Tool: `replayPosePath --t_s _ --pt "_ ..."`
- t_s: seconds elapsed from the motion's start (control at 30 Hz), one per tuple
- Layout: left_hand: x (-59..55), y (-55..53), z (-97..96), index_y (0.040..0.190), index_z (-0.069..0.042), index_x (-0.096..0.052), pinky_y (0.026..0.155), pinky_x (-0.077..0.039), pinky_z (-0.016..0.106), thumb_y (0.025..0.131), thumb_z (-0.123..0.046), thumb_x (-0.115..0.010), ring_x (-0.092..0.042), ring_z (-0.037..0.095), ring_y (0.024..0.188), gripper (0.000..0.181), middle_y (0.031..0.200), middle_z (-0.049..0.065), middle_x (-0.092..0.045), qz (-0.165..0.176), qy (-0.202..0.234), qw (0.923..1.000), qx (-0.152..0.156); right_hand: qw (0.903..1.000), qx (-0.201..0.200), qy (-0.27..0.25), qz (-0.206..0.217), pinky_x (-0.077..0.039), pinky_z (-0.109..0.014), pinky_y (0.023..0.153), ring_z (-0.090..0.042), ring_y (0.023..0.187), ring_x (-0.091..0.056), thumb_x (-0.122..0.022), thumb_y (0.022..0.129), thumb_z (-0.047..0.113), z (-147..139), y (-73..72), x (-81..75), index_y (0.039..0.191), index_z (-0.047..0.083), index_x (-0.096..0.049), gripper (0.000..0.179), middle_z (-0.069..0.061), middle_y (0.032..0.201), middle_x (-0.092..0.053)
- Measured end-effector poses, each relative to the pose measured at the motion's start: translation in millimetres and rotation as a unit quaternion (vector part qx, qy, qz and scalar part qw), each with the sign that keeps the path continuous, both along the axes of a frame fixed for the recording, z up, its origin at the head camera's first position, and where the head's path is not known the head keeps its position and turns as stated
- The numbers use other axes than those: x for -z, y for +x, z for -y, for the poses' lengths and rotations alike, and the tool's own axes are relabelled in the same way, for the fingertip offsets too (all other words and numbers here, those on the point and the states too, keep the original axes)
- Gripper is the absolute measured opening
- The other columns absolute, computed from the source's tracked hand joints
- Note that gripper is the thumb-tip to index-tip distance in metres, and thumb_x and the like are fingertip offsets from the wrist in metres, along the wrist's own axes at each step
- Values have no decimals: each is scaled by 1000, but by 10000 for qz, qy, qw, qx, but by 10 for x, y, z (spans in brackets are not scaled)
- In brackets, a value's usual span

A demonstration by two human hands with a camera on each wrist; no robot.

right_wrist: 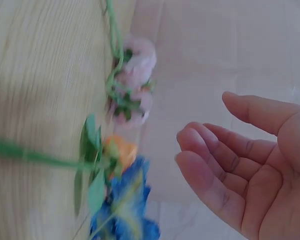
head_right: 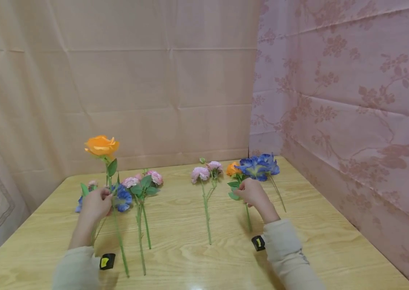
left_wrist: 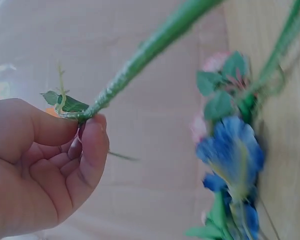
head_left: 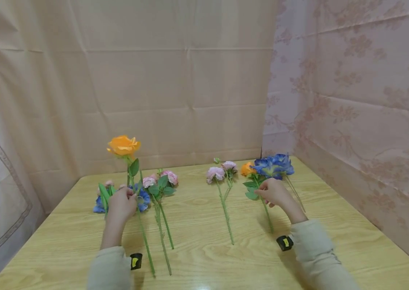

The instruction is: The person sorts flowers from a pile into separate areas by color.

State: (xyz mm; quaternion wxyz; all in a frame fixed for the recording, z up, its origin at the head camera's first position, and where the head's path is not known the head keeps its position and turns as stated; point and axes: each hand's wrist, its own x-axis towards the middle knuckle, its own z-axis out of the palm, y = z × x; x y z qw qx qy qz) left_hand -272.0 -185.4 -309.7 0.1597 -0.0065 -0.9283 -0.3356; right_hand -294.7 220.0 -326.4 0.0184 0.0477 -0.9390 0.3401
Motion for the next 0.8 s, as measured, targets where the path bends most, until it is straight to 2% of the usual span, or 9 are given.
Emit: replayPosePath --t_s 0.23,0.3,0.47,0.6,0.8 --pt "-68 28 -278 95 11 -54 49 -46 29 88 0 -48 -55 21 58 14 79 16 -55 -113 509 9968 605 9964 -820 -3 -212 -49 -31 47 -17 51 -56 -60 86 17 364 65 -20 104 -6 -59 29 -3 66 -57" --pt "-70 36 -367 95 11 -56 49 -45 28 87 1 -50 -55 18 57 14 78 15 -57 -210 517 9957 738 9931 -1134 -55 -290 -48 -29 46 -17 51 -56 -61 86 17 475 93 -12 106 -7 -57 32 -2 67 -58" --pt "-106 70 -598 96 13 -56 46 -48 28 86 4 -51 -56 15 50 14 77 17 -60 -216 880 9899 1093 9809 -1865 -393 -390 -49 -29 46 -18 55 -57 -61 85 16 673 172 27 103 -8 -58 30 -2 67 -59" --pt "-147 106 -750 99 14 -55 46 -49 28 86 6 -50 -57 17 49 16 79 19 -60 -127 1216 9832 1357 9699 -2309 -744 -201 -50 -31 48 -21 58 -58 -61 86 16 786 250 41 102 -8 -58 29 -2 71 -60" --pt "-144 133 -946 99 11 -56 46 -49 27 86 6 -50 -57 17 51 15 78 16 -61 -190 1363 9751 1741 9499 -2873 -1228 66 -51 -34 51 -30 64 -60 -60 87 14 945 364 48 101 -8 -58 26 -5 76 -62"
